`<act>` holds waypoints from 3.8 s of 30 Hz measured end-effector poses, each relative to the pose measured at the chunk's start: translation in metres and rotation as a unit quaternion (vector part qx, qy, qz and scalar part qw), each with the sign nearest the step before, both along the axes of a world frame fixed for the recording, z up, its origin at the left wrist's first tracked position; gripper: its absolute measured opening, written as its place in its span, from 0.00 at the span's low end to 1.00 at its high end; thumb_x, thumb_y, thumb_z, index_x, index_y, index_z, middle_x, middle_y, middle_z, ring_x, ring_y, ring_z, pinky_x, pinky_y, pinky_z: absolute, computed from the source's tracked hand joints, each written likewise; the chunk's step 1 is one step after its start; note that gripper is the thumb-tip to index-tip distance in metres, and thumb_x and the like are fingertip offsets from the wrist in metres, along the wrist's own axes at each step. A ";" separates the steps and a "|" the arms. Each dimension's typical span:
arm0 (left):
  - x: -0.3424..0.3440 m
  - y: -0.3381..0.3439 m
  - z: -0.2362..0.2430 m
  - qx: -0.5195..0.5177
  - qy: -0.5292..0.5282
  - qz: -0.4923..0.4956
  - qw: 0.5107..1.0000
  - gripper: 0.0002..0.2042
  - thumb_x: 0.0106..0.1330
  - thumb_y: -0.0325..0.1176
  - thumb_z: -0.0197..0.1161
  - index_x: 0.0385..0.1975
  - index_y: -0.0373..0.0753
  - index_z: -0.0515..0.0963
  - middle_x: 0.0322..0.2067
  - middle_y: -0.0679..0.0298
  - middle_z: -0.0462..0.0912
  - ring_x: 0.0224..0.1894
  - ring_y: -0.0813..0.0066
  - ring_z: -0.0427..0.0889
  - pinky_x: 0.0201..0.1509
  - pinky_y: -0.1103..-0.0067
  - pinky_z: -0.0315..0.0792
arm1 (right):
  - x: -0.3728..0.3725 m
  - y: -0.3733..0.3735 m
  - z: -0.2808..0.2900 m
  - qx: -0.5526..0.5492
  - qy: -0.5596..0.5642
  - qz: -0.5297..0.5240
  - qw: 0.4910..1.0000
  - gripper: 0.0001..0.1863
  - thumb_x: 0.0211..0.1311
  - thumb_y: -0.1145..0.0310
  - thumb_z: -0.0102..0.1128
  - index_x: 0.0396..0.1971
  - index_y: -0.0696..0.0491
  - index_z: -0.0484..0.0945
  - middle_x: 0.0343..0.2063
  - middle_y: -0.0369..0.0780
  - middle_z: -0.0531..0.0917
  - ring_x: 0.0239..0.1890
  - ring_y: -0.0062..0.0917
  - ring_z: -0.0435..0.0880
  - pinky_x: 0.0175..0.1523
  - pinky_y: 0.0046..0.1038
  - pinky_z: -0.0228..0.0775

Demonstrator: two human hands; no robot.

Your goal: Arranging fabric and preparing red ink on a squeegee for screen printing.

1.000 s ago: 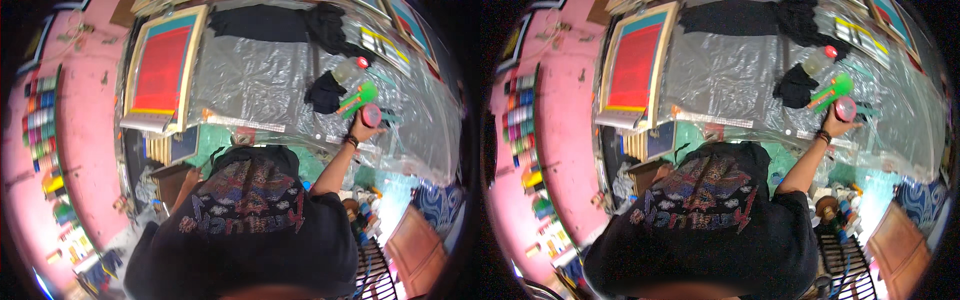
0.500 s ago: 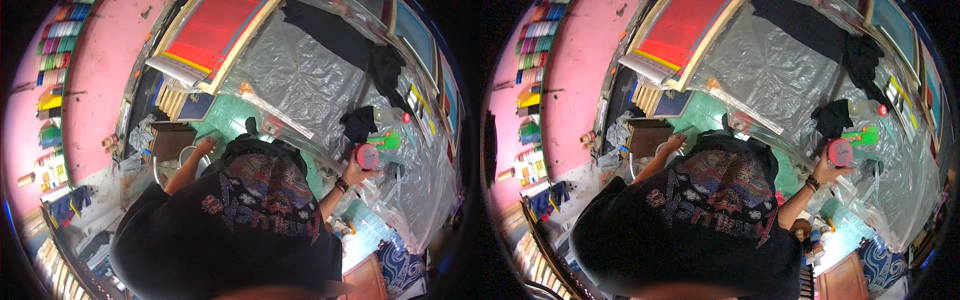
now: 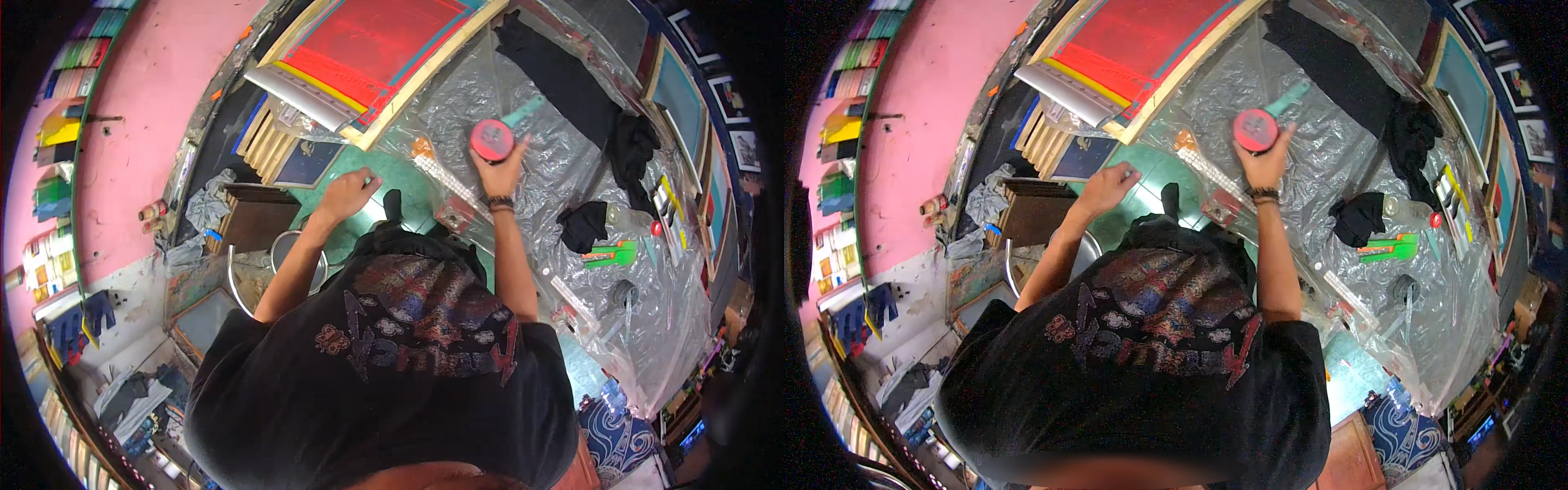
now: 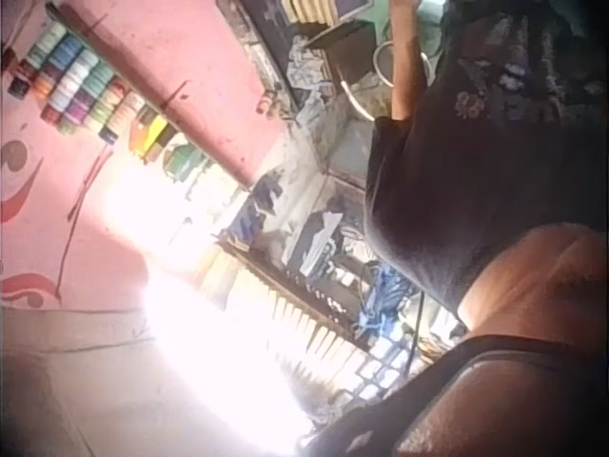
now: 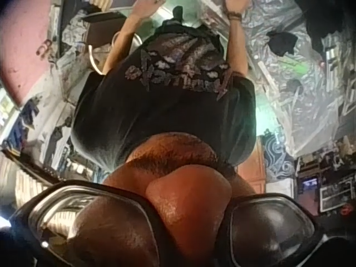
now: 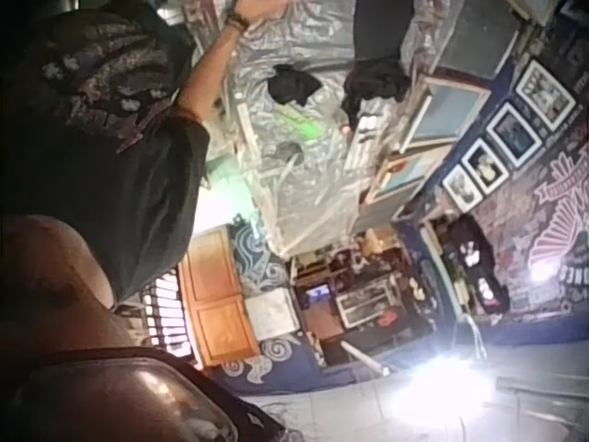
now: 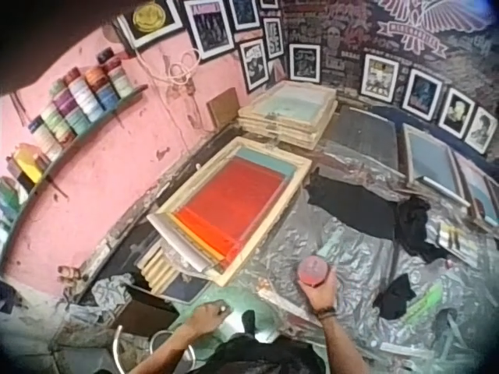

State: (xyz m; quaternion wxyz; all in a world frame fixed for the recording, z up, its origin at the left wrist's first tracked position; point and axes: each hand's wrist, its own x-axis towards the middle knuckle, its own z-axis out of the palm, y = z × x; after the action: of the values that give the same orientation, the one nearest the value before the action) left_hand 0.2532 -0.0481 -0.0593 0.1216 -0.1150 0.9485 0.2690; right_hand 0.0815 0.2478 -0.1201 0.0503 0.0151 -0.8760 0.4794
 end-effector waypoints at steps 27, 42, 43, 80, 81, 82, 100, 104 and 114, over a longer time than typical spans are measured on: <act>-0.213 0.177 0.006 -0.199 0.051 -0.158 0.966 0.48 0.45 0.70 0.69 0.55 0.31 0.72 0.51 0.47 0.76 0.53 0.47 0.80 0.54 0.59 0.75 | -0.006 0.010 -0.025 0.096 0.006 0.002 0.995 0.67 0.41 0.53 0.79 0.74 0.58 0.41 0.69 0.49 0.63 0.72 0.45 0.60 0.76 0.54 0.40; -0.187 0.073 0.011 0.588 -0.089 0.098 0.798 0.34 0.63 0.65 0.56 0.54 0.39 0.74 0.44 0.60 0.80 0.38 0.66 0.75 0.39 0.73 0.68 | 0.008 0.025 -0.008 0.116 0.045 0.021 0.992 0.71 0.34 0.52 0.83 0.74 0.60 0.42 0.66 0.55 0.65 0.69 0.50 0.62 0.74 0.52 0.46; -0.180 0.067 0.018 0.698 -0.111 0.123 0.696 0.33 0.63 0.66 0.54 0.54 0.41 0.74 0.45 0.61 0.79 0.37 0.68 0.73 0.37 0.74 0.66 | 0.011 0.032 -0.002 0.128 0.056 0.019 0.990 0.71 0.34 0.52 0.84 0.74 0.60 0.42 0.66 0.56 0.65 0.69 0.50 0.61 0.74 0.50 0.48; -0.108 0.218 -0.024 0.529 -0.418 -0.095 0.733 0.40 0.73 0.66 0.38 0.68 0.33 0.63 0.46 0.62 0.81 0.31 0.84 0.74 0.33 0.88 0.69 | 0.166 0.234 0.039 0.057 0.015 -0.291 0.955 0.67 0.40 0.54 0.79 0.74 0.61 0.42 0.59 0.54 0.73 0.58 0.48 0.74 0.64 0.42 0.65; -0.108 0.217 -0.025 0.521 -0.407 -0.082 0.746 0.33 0.77 0.58 0.43 0.67 0.34 0.64 0.45 0.64 0.82 0.29 0.86 0.73 0.31 0.88 0.67 | 0.168 0.254 0.031 0.063 -0.020 -0.380 0.923 0.67 0.39 0.54 0.80 0.74 0.60 0.42 0.56 0.53 0.75 0.56 0.47 0.75 0.63 0.43 0.67; -0.108 0.217 -0.026 0.518 -0.410 -0.093 0.745 0.33 0.77 0.58 0.43 0.67 0.34 0.64 0.45 0.64 0.82 0.29 0.86 0.73 0.31 0.88 0.67 | 0.171 0.273 0.024 0.065 -0.020 -0.386 0.920 0.67 0.39 0.54 0.80 0.74 0.60 0.42 0.56 0.53 0.75 0.56 0.47 0.75 0.63 0.43 0.67; -0.072 0.187 -0.017 0.446 -0.247 0.016 0.860 0.22 0.77 0.47 0.51 0.57 0.33 0.74 0.36 0.66 0.83 0.26 0.86 0.68 0.29 0.84 0.61 | 0.149 0.335 0.024 0.133 0.209 -0.435 0.866 0.30 0.60 0.70 0.66 0.63 0.58 0.70 0.52 0.51 0.78 0.56 0.43 0.76 0.63 0.39 0.67; -0.062 0.151 -0.030 0.290 -0.082 0.028 0.953 0.21 0.69 0.42 0.63 0.54 0.33 0.75 0.34 0.66 0.81 0.30 0.81 0.73 0.35 0.81 0.68 | 0.137 0.266 0.024 0.055 0.153 -0.308 0.937 0.23 0.62 0.76 0.63 0.58 0.56 0.76 0.41 0.44 0.81 0.43 0.33 0.82 0.47 0.31 0.76; -0.126 0.129 -0.076 0.087 0.235 0.006 0.968 0.48 0.46 0.42 0.81 0.66 0.31 0.60 0.50 0.51 0.80 0.49 0.55 0.81 0.55 0.65 0.74 | -0.024 0.139 0.059 0.155 0.196 0.085 0.965 0.22 0.60 0.71 0.64 0.56 0.47 0.77 0.54 0.45 0.77 0.52 0.44 0.79 0.52 0.38 0.75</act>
State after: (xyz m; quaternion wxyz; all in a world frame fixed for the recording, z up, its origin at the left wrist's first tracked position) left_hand 0.1272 0.0813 -0.1353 -0.0971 -0.0431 0.9225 0.3711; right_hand 0.0573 0.3864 -0.0616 0.1774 0.1904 -0.9082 0.3279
